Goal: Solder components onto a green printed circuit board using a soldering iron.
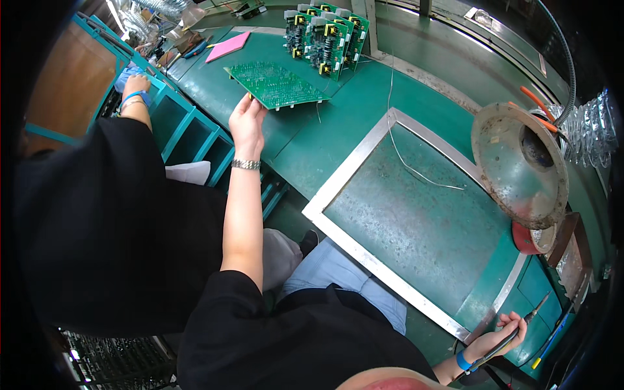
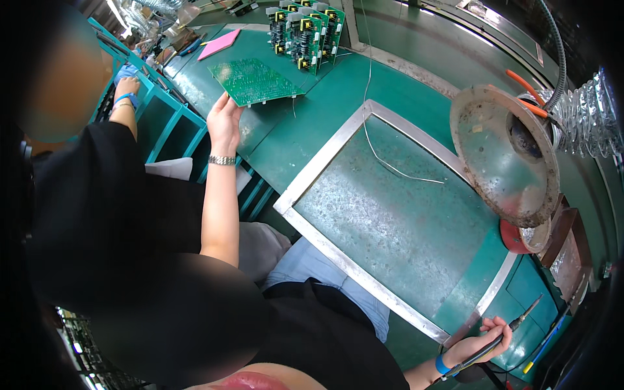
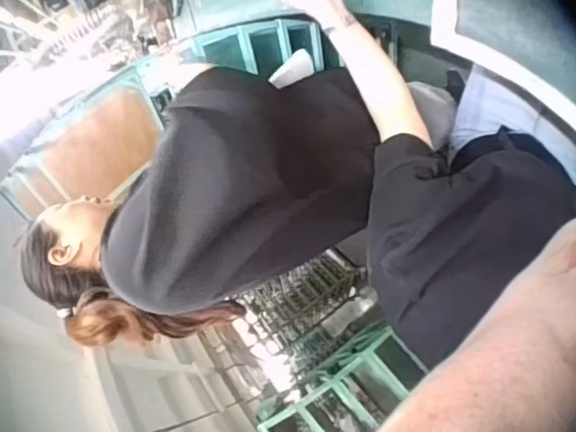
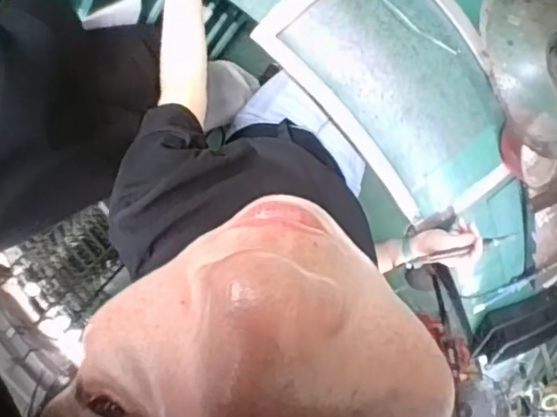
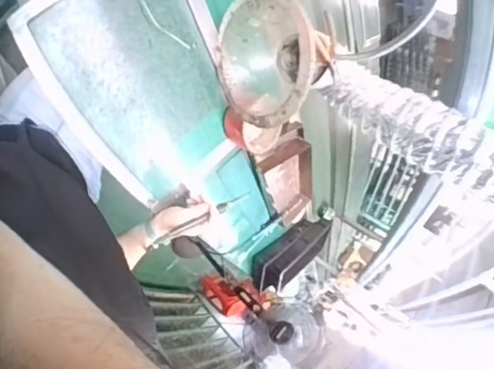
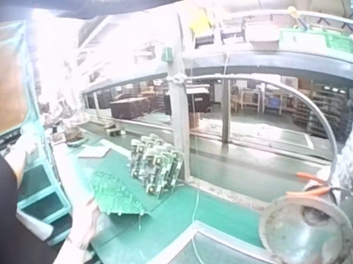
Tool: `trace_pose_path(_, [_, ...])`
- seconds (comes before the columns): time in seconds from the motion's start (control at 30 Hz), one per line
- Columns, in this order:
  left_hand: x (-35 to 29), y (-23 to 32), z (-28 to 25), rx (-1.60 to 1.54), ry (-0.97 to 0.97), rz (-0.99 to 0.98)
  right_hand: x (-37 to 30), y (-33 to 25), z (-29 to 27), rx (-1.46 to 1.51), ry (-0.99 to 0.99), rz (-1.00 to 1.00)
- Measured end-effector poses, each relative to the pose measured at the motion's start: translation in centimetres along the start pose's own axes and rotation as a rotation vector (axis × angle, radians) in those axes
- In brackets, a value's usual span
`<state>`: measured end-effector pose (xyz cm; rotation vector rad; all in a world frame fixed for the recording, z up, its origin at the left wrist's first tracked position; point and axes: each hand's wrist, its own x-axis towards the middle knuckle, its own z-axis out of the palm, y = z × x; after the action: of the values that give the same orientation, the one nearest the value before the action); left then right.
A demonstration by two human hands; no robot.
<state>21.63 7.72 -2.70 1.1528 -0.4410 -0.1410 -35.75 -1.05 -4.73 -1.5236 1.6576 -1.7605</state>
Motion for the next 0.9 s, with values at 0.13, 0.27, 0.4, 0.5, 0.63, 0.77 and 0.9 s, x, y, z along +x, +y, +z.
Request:
trace_pose_path(0.13, [-1.8, 2.4, -2.0, -0.591, -0.091, -0.367, 0.0, 0.0, 0.0, 0.004, -0.01, -0.021])
trace_pose_path(0.27, [-2.8, 1.9, -2.6, -0.026, -0.073, -0.273, -0.1, 0.0, -0.1, 0.006, -0.017, -0.011])
trace_pose_path(0.4, [-2.1, 1.1, -3.2, -0.073, -0.129, -0.274, 0.0, 0.1, 0.0, 0.008, -0.01, -0.022])
trace_pose_path(0.5, [-1.5, 1.1, -3.4, -0.201, -0.143, -0.252, 0.0, 0.3, 0.0, 0.006, -0.008, -0.035])
trace_pose_path(0.63, [-2.3, 2.3, -2.9, -0.248, -0.169, -0.232, 0.0, 0.4, 0.0, 0.052, -0.014, -0.028])
trace_pose_path(0.77, [-3.9, 4.9, -2.5, -0.329, -0.332, -0.328, 0.1, 0.5, -0.1, 0.026, -0.046, -0.041])
trace_pose_path(0.9, [-5.1, 6.7, -1.0, -0.366, -0.464, -0.399, 0.2, 0.5, -0.1, 0.039, -0.05, -0.048])
